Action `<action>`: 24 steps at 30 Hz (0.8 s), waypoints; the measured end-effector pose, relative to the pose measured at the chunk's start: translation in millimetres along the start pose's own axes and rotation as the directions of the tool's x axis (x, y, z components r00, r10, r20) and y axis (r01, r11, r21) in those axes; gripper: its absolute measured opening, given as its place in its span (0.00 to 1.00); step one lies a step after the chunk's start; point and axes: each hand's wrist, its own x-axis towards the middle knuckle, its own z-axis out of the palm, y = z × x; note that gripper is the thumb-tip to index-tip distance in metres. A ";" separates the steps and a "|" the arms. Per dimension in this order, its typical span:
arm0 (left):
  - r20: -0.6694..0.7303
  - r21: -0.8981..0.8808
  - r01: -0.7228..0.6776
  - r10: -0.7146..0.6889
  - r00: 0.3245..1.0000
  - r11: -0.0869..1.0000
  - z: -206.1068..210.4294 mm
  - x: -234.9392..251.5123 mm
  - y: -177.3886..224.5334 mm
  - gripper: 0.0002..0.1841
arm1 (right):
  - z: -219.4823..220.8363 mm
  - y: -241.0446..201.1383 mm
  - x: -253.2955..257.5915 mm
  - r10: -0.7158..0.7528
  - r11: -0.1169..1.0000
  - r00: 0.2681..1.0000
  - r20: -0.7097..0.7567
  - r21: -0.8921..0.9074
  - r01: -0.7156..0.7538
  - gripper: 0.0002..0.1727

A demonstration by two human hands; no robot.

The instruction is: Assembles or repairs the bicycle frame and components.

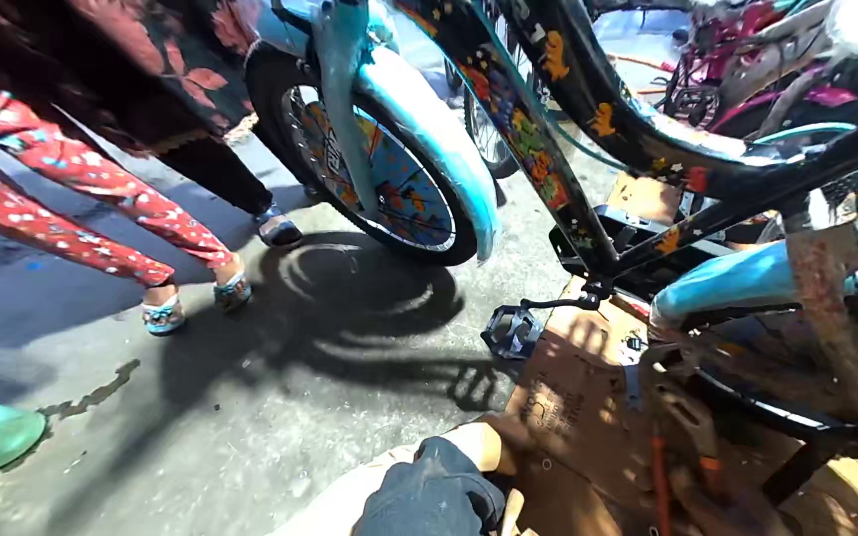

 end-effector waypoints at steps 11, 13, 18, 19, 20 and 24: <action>-0.897 -0.427 -0.661 -0.199 0.394 0.616 -202.9 83.3 -70.3 0.42 | 13.0 -0.9 38.4 0.117 0.988 0.986 -0.117 -0.090 -0.128 0.14; -0.917 -0.381 -0.756 -0.114 0.382 0.532 -209.0 100.0 -68.3 0.32 | 14.3 -1.4 36.3 0.089 0.990 0.989 -0.119 -0.098 -0.101 0.15; -0.921 -0.383 -0.833 -0.092 0.380 0.400 -206.1 110.0 -70.5 0.26 | 1.7 16.4 33.4 0.094 0.995 0.980 -0.175 -0.026 -0.101 0.12; -0.919 -0.386 -0.834 -0.091 0.383 0.395 -204.6 111.1 -72.3 0.26 | -0.1 19.3 33.1 0.091 0.995 0.979 -0.182 -0.017 -0.096 0.12; -0.918 -0.388 -0.834 -0.087 0.386 0.392 -204.9 112.2 -73.8 0.27 | -1.6 20.3 34.0 0.081 0.997 0.979 -0.186 -0.005 -0.083 0.12; -0.912 -0.401 -0.820 -0.095 0.399 0.409 -206.2 113.7 -74.9 0.27 | 1.8 14.4 39.3 0.050 0.999 0.977 -0.206 0.008 -0.049 0.11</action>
